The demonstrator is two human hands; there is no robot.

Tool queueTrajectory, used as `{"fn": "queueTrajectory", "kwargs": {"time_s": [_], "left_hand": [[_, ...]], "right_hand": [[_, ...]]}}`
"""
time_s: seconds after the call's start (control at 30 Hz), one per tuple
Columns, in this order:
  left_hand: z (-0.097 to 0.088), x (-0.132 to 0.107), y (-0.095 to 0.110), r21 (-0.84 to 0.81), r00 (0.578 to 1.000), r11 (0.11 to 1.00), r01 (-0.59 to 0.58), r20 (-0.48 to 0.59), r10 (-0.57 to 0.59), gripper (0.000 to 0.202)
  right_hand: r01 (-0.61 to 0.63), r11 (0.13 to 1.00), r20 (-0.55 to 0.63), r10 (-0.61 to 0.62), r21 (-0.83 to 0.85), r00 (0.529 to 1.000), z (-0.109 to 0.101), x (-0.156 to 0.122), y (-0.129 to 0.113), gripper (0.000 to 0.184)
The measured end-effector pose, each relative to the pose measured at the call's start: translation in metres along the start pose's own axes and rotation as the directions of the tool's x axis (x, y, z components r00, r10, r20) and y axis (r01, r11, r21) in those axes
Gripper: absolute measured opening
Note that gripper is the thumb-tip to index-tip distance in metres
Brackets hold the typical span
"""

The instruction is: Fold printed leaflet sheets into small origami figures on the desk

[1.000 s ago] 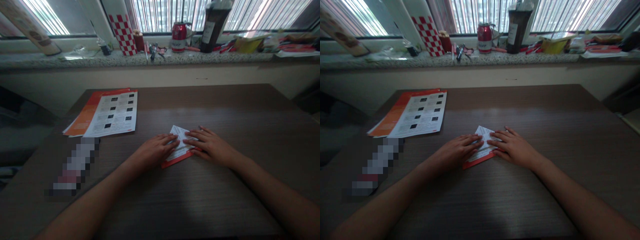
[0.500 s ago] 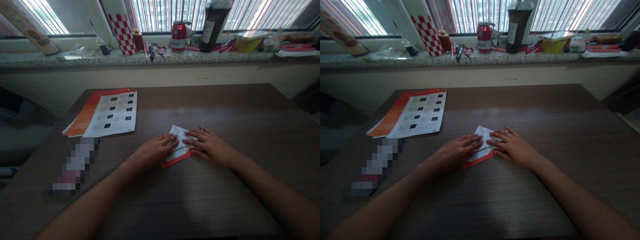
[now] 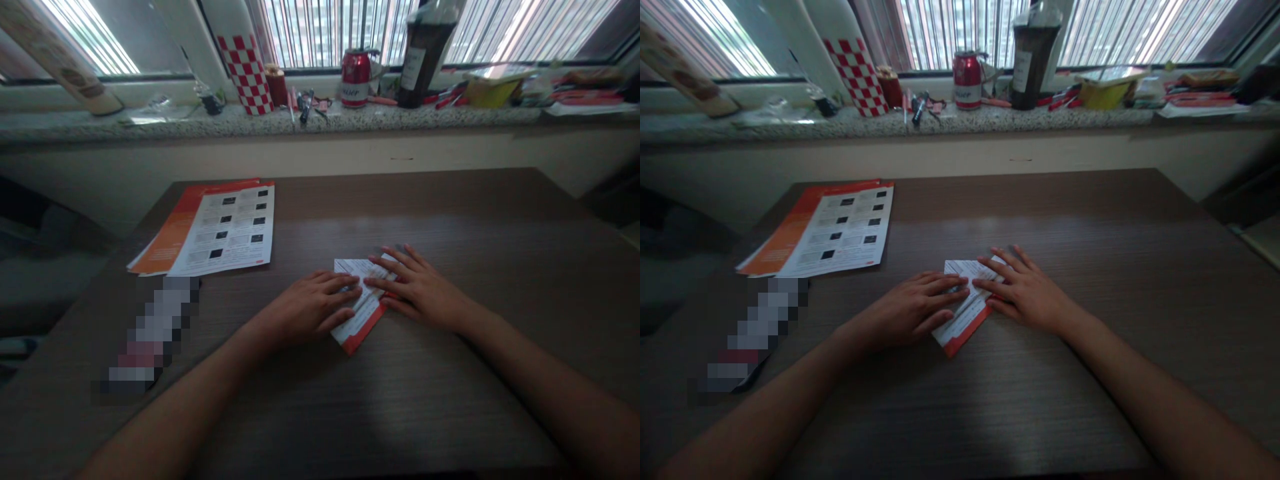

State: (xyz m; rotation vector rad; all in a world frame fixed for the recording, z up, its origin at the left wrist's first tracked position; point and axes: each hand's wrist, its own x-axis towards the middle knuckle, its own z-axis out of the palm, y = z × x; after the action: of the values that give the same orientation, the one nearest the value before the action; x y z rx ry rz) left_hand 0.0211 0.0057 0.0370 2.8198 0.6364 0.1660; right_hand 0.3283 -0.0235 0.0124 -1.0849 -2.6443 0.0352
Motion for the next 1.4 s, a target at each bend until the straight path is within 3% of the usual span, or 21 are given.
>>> {"fn": "queueTrajectory", "kwargs": {"time_s": [0.37, 0.73, 1.1, 1.4], "left_hand": [[0.004, 0.003, 0.014, 0.006, 0.999, 0.999, -0.049, 0.009, 0.049, 0.054], [0.003, 0.005, 0.023, 0.055, 1.000, 0.998, 0.000, 0.022, -0.001, 0.056], [0.012, 0.008, 0.024, 0.106, 0.999, 0.994, 0.004, -0.034, 0.000, 0.057], [0.019, 0.013, 0.031, 0.138, 0.996, 0.989, 0.055, -0.083, -0.044, 0.053]], "right_hand": [[-0.012, 1.000, -0.003, 0.012, -0.016, 1.000, 0.006, -0.005, 0.003, 0.056], [-0.021, 0.979, 0.033, 0.014, 0.205, 0.999, 0.000, -0.009, 0.004, 0.048], [-0.047, 0.963, 0.033, 0.039, 0.266, 0.999, 0.004, -0.009, 0.002, 0.048], [-0.179, 0.885, -0.088, 0.239, 0.430, 0.967, 0.009, 0.001, -0.006, 0.031]]}}
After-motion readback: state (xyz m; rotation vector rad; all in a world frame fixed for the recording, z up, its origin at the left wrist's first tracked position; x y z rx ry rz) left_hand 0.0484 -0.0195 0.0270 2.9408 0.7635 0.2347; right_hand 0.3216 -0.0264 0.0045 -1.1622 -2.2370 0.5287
